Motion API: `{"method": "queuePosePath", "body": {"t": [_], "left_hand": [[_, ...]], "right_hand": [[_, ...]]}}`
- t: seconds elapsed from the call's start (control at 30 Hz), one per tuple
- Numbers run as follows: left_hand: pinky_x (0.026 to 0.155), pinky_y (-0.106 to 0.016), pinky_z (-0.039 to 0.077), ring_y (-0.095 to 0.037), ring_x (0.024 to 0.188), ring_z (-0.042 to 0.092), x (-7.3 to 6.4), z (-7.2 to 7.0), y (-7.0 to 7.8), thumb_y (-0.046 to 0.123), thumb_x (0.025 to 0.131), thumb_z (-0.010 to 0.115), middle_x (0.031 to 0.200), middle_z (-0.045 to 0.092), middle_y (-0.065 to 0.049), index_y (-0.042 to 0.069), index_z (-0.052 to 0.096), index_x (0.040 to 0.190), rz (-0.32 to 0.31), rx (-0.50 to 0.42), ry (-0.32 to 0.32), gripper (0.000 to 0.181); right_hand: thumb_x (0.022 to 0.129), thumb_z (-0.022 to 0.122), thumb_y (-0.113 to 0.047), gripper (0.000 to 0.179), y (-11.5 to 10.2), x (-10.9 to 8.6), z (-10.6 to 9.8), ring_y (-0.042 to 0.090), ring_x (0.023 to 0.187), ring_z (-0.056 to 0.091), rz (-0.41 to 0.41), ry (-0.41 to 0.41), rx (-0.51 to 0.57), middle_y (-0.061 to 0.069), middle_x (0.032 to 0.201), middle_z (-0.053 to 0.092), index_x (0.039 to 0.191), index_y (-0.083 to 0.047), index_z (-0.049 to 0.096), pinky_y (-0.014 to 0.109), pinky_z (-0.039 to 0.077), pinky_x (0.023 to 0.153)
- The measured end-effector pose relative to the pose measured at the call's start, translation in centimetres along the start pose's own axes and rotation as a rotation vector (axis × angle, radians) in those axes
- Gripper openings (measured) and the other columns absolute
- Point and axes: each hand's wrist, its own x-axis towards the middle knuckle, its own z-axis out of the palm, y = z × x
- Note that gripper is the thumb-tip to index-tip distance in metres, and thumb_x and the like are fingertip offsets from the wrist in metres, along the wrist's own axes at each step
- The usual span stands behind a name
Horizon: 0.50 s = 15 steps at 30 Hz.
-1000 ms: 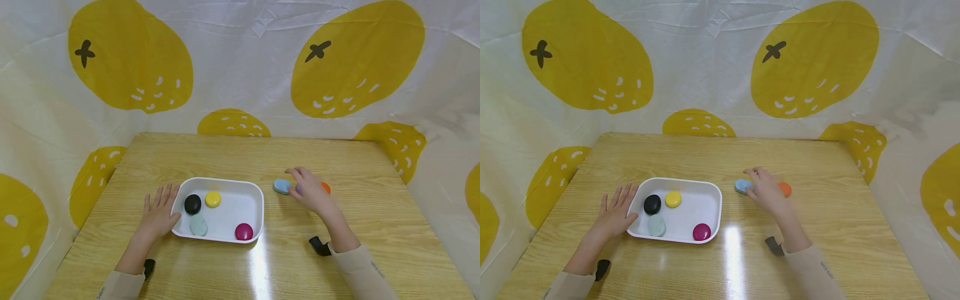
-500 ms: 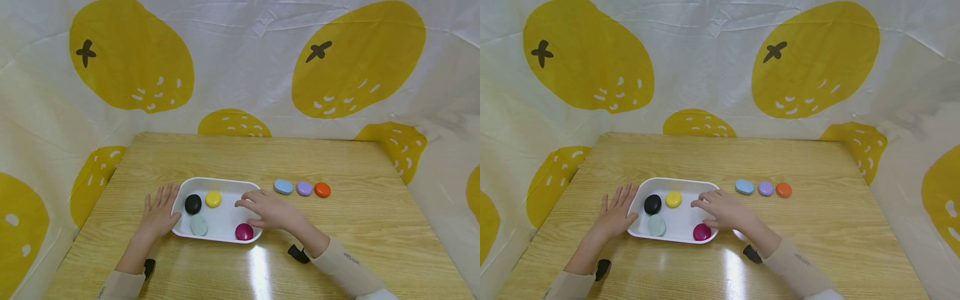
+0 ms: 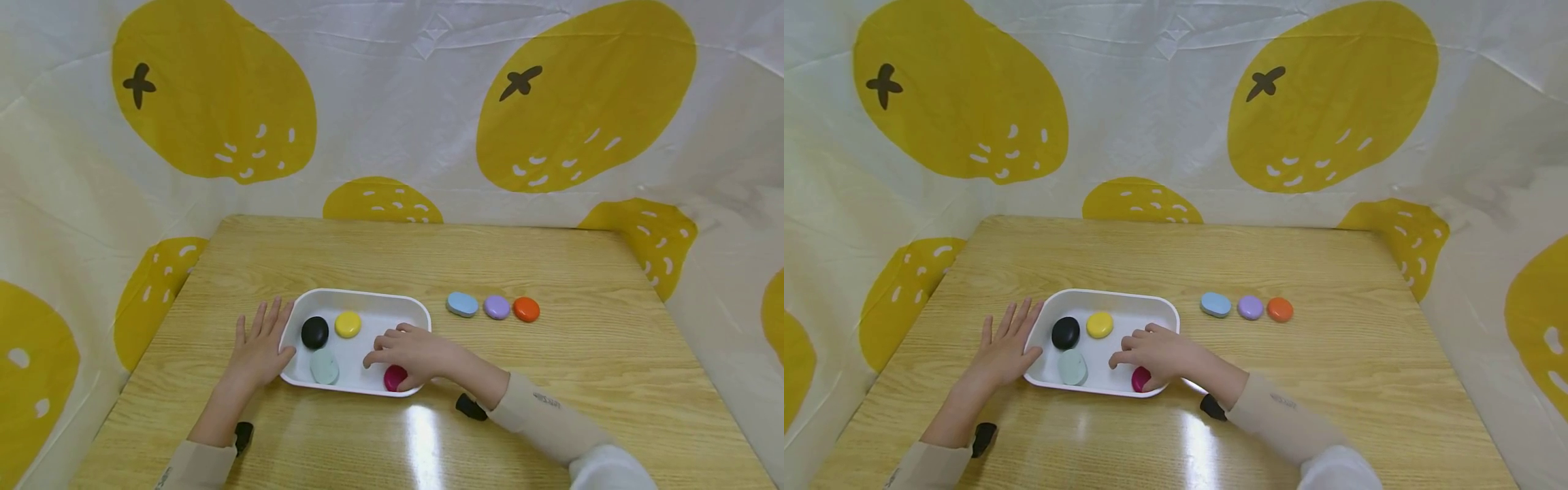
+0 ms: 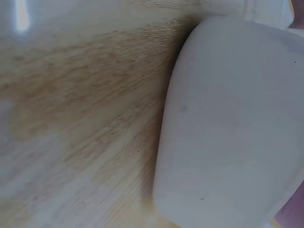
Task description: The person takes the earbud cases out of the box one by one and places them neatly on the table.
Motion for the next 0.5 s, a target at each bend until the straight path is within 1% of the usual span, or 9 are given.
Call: {"method": "queuePosePath", "body": {"t": [0.1,0.23,0.33,0.5], "left_hand": [[0.104,-0.061,-0.009,-0.04,0.137,0.001,0.01,-0.02,-0.01,0.027,0.085,0.052,0.152,0.007,-0.018,0.008,0.014,0.147,0.0,0.003,0.0,0.075],[0.104,-0.061,-0.009,-0.04,0.137,0.001,0.0,-0.06,0.06,0.027,0.085,0.052,0.152,0.007,-0.019,0.008,0.014,0.147,0.0,0.005,-0.006,0.075],[0.104,-0.061,-0.009,-0.04,0.137,0.001,-0.04,-0.07,0.11,0.027,0.085,0.052,0.152,0.007,-0.019,0.008,0.014,0.147,-0.002,0.005,-0.007,0.075],[0.104,-0.061,-0.009,-0.041,0.137,0.001,-0.07,-0.07,0.09,0.027,0.085,0.052,0.152,0.007,-0.019,0.008,0.014,0.147,-0.003,0.003,0.002,0.075]], "right_hand": [[0.074,0.07,-0.043,0.052,-0.01,0.37,-0.1,0.01,0.099,0.049,-0.005,-0.051,-0.026,-0.007,0.108,0.052,0.121,-0.032,0.05,0.028,0.038,0.088],[0.072,0.072,-0.043,0.053,-0.04,0.7,-0.11,0.009,0.098,0.049,0.005,-0.106,-0.028,-0.008,0.106,0.052,0.12,-0.033,0.051,0.027,0.038,0.083],[0.071,0.072,-0.044,0.054,0.02,0.89,-0.01,0.01,0.098,0.05,0.023,-0.134,-0.03,-0.008,0.105,0.052,0.119,-0.032,0.052,0.028,0.038,0.083],[0.07,0.073,-0.044,0.052,0.25,1.08,-0.01,0.011,0.098,0.05,0.069,-0.163,-0.039,-0.007,0.104,0.052,0.116,-0.032,0.052,0.033,0.039,0.087]]}}
